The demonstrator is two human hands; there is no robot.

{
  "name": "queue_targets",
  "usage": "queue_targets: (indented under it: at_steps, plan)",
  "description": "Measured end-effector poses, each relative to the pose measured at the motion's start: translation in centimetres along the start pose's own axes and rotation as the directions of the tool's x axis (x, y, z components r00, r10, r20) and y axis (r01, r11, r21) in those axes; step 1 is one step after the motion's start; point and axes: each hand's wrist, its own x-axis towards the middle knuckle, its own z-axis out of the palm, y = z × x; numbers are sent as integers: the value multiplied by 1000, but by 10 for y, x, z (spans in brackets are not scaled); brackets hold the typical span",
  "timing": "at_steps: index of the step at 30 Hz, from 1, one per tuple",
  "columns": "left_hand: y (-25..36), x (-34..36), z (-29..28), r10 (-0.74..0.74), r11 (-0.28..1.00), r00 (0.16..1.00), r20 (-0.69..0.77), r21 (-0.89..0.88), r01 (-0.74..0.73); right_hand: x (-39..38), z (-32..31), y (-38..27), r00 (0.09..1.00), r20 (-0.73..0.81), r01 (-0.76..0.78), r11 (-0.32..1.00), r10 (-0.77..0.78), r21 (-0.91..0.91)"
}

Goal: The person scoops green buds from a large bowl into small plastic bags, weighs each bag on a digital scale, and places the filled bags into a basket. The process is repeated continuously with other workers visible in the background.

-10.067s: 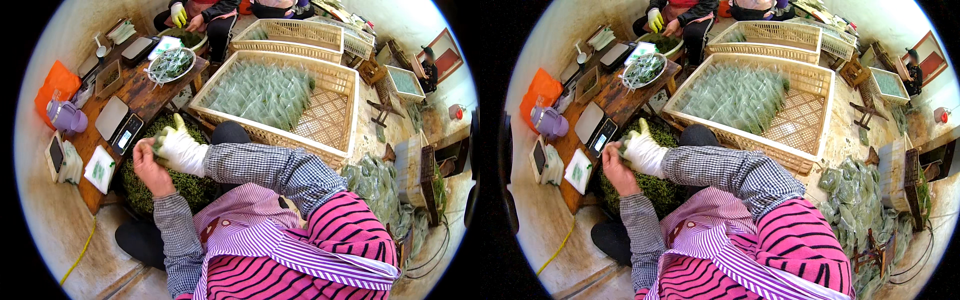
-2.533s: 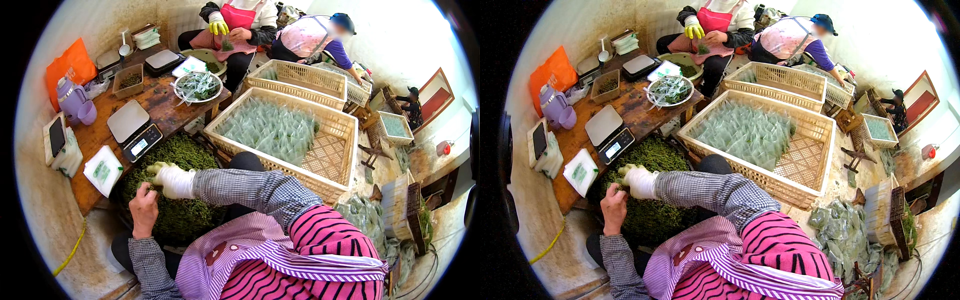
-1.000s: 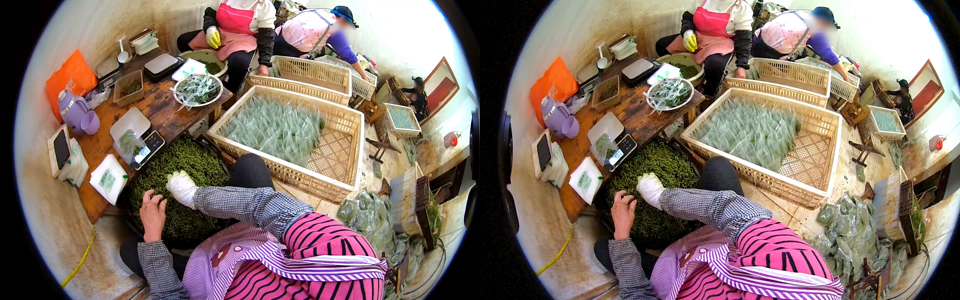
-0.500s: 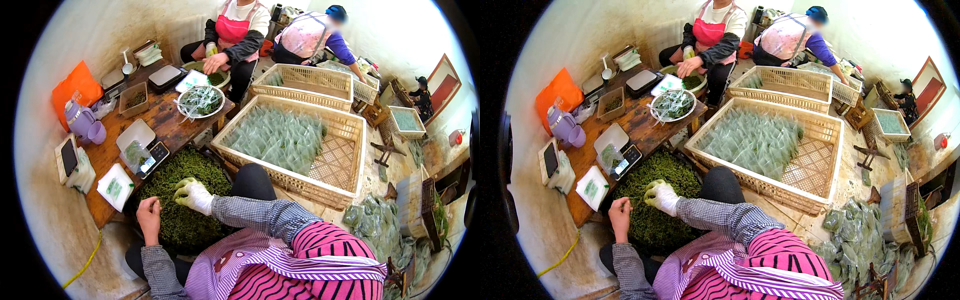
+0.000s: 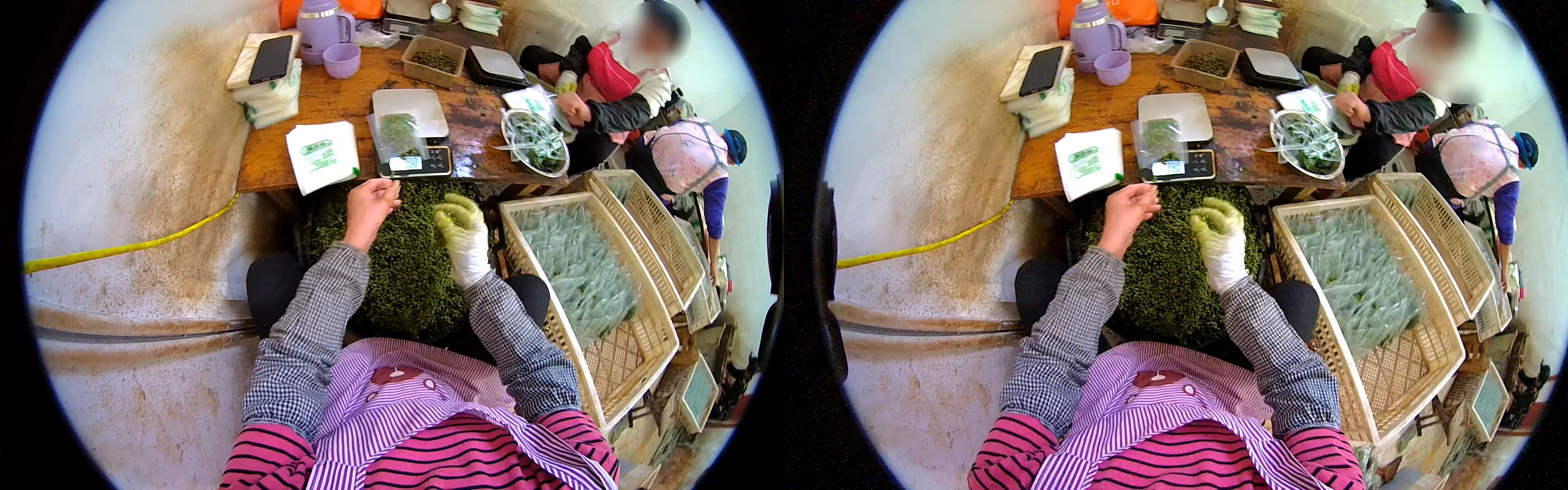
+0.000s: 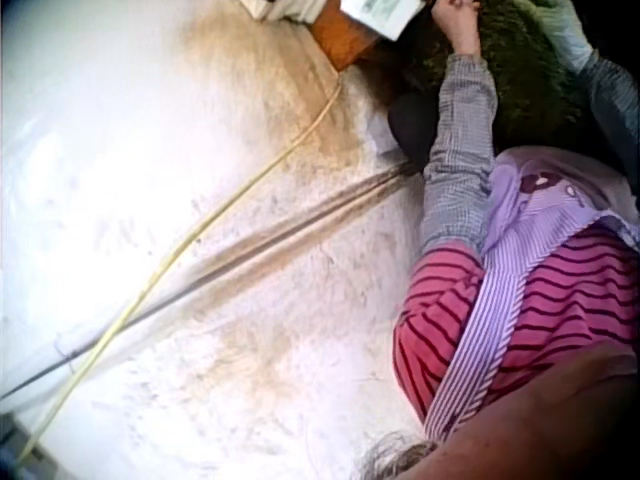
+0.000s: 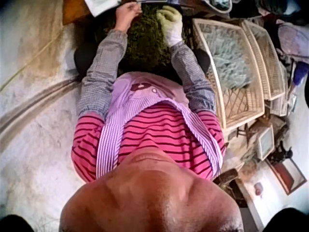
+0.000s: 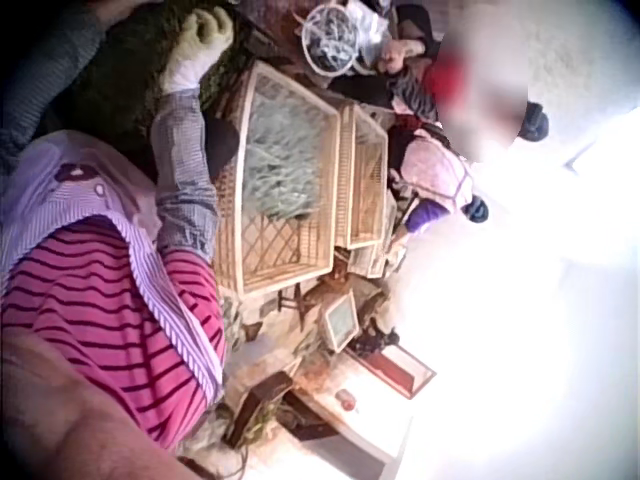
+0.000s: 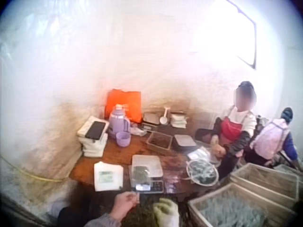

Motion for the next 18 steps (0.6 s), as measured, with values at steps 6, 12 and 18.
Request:
queue_targets:
  at_steps: [6,12,18]
  plan:
    - [-4,40,24,48,997,997,-64,-54,-51,61,36,-20,785,119,522,546,-608,-656]
    - [-12,65,25,435,861,897,-79,330,-388,132,70,-3,737,265,496,232,-621,-837]
    - [-2,69,39,78,972,997,6,-225,-74,131,69,-24,934,220,349,586,-281,-731]
